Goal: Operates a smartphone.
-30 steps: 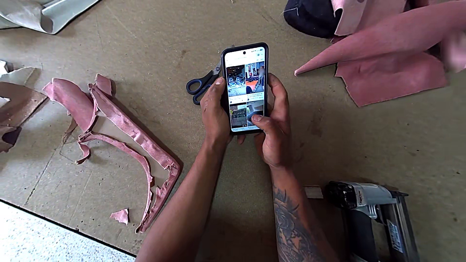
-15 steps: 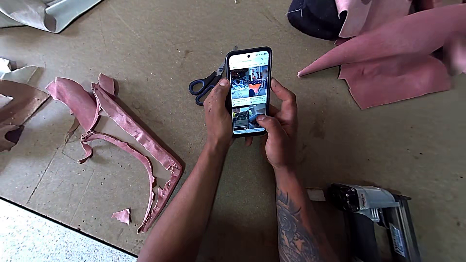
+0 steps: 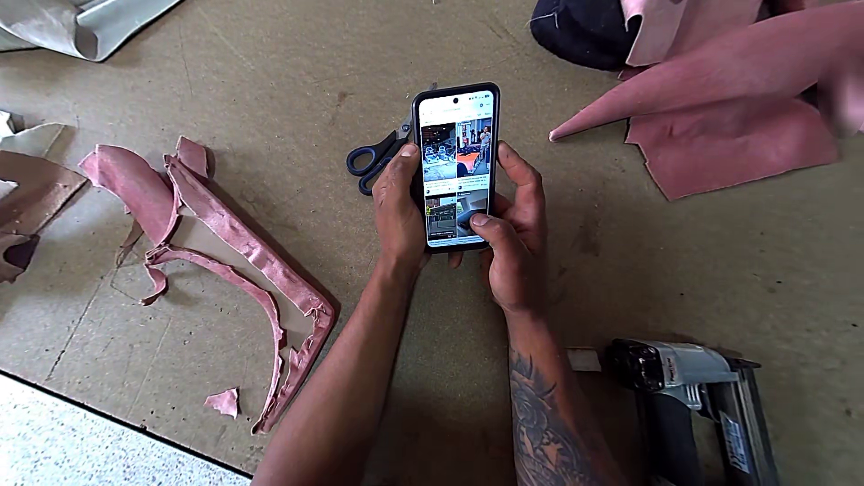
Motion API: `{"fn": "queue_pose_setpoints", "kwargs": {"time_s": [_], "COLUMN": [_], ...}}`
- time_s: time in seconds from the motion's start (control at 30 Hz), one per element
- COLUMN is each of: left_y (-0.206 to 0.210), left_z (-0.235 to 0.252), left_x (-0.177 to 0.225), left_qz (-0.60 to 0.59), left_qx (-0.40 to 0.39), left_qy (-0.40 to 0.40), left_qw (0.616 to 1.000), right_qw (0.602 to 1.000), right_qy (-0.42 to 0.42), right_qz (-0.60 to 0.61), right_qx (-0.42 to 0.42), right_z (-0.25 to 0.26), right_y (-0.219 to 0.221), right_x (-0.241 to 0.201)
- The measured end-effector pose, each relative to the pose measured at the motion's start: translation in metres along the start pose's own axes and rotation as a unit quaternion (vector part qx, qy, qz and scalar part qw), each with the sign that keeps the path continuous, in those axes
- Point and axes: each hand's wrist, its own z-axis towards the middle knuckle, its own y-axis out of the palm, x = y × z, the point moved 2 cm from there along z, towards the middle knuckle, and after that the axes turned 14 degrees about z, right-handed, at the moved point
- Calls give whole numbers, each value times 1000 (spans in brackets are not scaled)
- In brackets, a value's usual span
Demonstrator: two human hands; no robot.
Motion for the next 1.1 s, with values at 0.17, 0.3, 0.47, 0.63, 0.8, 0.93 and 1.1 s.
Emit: {"fn": "queue_pose_setpoints", "kwargs": {"time_s": [0.17,0.3,0.47,0.63,0.8,0.93,1.1], "left_y": [2,4,2,2,2,2,2], "left_z": [-1,-2,-1,-3,-3,-3,-2], "left_x": [0,-1,-1,0,-2,-2,-2], "left_qz": [-2,3,18,19,21,21,12], "left_qx": [1,-2,-16,-34,-43,-42,-38], "left_qy": [-9,-4,6,0,6,6,1], "left_qw": [1000,1000,1000,999,999,999,999], "right_qw": [999,996,990,990,987,987,988], "right_qy": [19,56,89,96,97,97,89], "right_qz": [37,71,106,99,120,126,129], "right_qx": [-9,-11,-26,8,32,27,7], "right_z": [1,-4,-6,-7,-8,-8,-8], "right_y": [-2,-7,-7,-4,-5,-5,-5], "right_x": [1,8,8,8,9,9,9]}}
